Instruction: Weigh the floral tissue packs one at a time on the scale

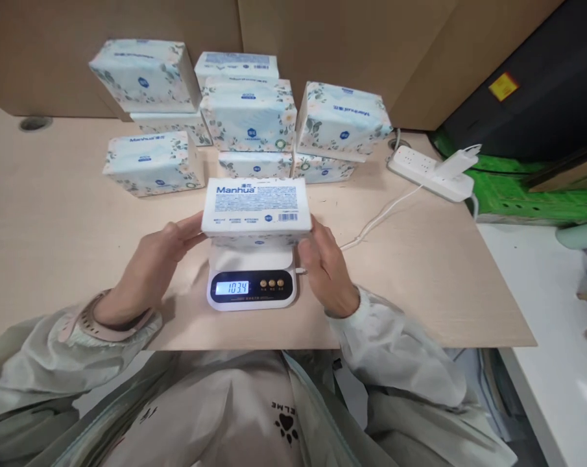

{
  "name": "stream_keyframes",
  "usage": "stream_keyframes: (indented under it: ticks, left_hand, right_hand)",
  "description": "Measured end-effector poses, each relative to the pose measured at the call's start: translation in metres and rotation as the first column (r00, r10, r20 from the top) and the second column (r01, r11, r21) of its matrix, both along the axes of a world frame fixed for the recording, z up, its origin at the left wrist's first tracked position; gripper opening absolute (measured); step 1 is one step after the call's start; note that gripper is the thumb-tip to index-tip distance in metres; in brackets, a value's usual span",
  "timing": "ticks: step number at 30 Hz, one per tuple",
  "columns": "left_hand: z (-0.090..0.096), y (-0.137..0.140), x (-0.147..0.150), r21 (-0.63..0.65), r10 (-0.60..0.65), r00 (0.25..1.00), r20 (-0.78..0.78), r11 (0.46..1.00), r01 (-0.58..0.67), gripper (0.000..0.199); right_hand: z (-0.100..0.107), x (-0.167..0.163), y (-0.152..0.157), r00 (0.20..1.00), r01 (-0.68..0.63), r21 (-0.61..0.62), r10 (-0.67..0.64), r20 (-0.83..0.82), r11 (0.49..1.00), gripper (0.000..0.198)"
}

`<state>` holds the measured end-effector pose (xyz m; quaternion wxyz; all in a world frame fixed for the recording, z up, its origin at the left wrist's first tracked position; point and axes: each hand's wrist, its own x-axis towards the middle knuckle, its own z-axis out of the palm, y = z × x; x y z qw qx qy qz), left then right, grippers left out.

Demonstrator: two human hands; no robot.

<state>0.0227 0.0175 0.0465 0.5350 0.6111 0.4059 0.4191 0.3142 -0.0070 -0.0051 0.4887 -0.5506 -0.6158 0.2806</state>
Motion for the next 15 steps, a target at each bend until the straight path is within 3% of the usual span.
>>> stream_keyframes:
  ticks: [3,5,8,10,13,15]
  left_hand:
    - [0.020,0.019,0.032,0.011,-0.178,0.983,-0.032,0.984,0.179,0.057]
    - [0.023,0.042,0.063,0.016,-0.290,0.957,-0.025,0.957,0.290,0.060]
    - [0.011,0.078,0.114,-0.033,-0.384,0.923,-0.035,0.923,0.383,0.066]
    - [0.000,0.095,0.141,-0.117,-0.398,0.915,-0.064,0.914,0.389,0.069]
    - [-0.006,0.101,0.149,-0.146,-0.382,0.921,-0.080,0.918,0.368,0.066]
    - [0.002,0.096,0.127,-0.058,-0.341,0.938,-0.064,0.939,0.338,0.060]
  right_hand:
    - [0.007,0.013,0.009,0.981,0.195,0.055,-0.196,0.017,0.979,0.064]
    - [0.007,0.031,0.022,0.929,0.366,0.095,-0.369,0.013,0.926,0.069]
    - [-0.003,0.062,0.044,0.870,0.489,0.088,-0.492,0.021,0.868,0.074]
    - [-0.016,0.081,0.056,0.851,0.521,0.019,-0.521,0.066,0.853,0.077]
    - [-0.029,0.098,0.064,0.859,0.506,-0.062,-0.497,0.120,0.860,0.076]
    - [-0.027,0.100,0.062,0.854,0.512,0.021,-0.512,0.095,0.859,0.074]
